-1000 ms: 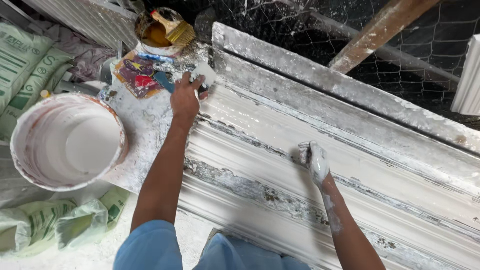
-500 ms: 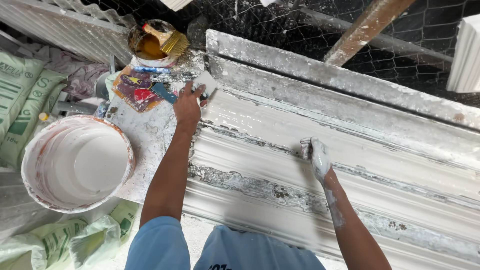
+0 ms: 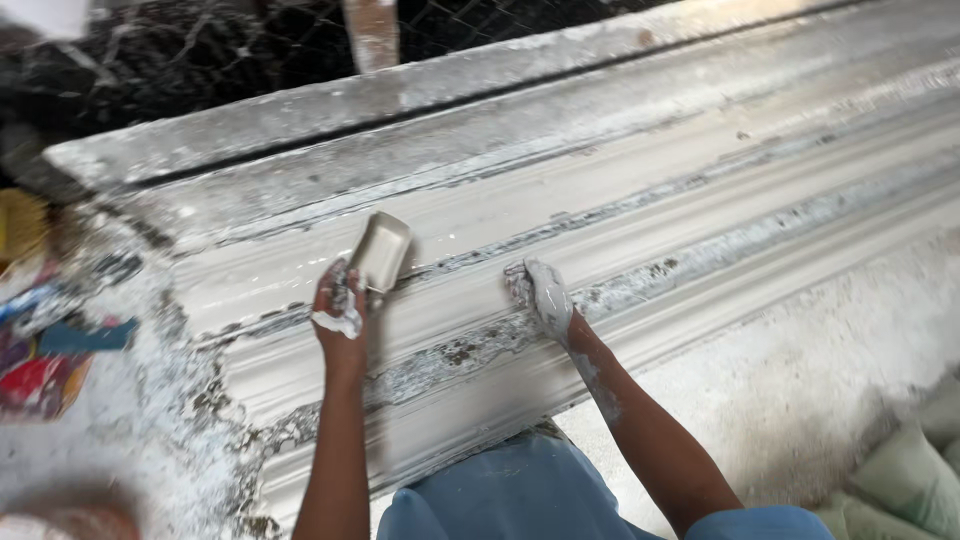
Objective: The person pours water into a basin, scoops gypsum casting powder from bags into it, and mixes a white paste by hand. They then scoop the paste and spread it by hand over the grooved surface of wooden mold frames, working the paste into the channels.
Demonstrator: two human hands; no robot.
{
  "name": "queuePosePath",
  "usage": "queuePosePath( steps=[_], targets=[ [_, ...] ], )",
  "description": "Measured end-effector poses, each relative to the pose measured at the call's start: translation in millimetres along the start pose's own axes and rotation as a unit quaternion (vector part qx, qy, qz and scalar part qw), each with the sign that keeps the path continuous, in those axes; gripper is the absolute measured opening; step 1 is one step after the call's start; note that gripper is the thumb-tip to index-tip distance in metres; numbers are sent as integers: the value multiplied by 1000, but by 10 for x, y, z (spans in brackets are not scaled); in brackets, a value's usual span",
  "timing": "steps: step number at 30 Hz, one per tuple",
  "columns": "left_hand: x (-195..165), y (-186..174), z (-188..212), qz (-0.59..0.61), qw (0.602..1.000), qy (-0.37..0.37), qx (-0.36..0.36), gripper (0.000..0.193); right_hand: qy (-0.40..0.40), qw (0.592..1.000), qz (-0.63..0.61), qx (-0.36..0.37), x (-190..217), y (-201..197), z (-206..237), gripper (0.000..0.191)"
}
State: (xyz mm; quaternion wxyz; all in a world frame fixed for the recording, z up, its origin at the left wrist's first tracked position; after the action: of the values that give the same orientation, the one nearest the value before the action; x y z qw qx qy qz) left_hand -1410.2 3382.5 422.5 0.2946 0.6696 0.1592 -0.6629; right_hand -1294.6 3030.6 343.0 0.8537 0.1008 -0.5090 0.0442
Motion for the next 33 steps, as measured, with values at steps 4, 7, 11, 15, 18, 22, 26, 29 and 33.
queuePosePath(
  steps=[4, 7, 11, 15, 18, 22, 26, 29, 33],
  targets=[
    [271, 533, 278, 68, 990, -121, 30, 40, 33, 996, -75, -36, -34, -294, 427, 32],
    [257, 693, 360, 149, 978, -138, 52, 43, 19, 994, -101, -25, 64, -315, 646, 31],
    [101, 415, 347, 248, 960, -129, 26, 42, 41, 991, -122, 25, 36, -47, 629, 32],
    [-512, -542, 337, 167, 985, 3, -52, 39, 38, 984, -121, 125, -19, 685, 357, 34],
    [-1257, -1569, 623, 1, 981, 126, -146, 35, 59, 978, -63, 191, -118, 1423, 245, 35],
    [-1867, -2900, 1461, -101, 927, 112, -344, 30, 41, 940, 51, 336, -89, 2488, 496, 39],
    [-2431, -3603, 2390, -342, 787, 196, -474, 33, 137, 920, 85, 356, -274, 3265, 908, 34],
    [-2395, -4046, 2624, -405, 738, 161, -516, 38, 115, 891, 160, 409, -328, 3746, 1240, 33],
    [-2061, -4488, 2316, -478, 733, 32, -482, 46, 94, 856, 233, 452, -383, 4036, 1474, 37]
  ],
)
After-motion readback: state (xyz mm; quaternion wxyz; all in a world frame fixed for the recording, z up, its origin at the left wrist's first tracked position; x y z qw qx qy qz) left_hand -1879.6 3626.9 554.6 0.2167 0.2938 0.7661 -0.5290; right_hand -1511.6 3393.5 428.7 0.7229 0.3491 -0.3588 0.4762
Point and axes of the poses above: each hand's wrist, its own z-axis away from the middle knuckle, its own y-axis out of the palm, x = y × z, the point moved 10 cm from there along -z, towards the middle knuckle, and after that the axes turned 11 degrees about z, right-handed, at the moved point
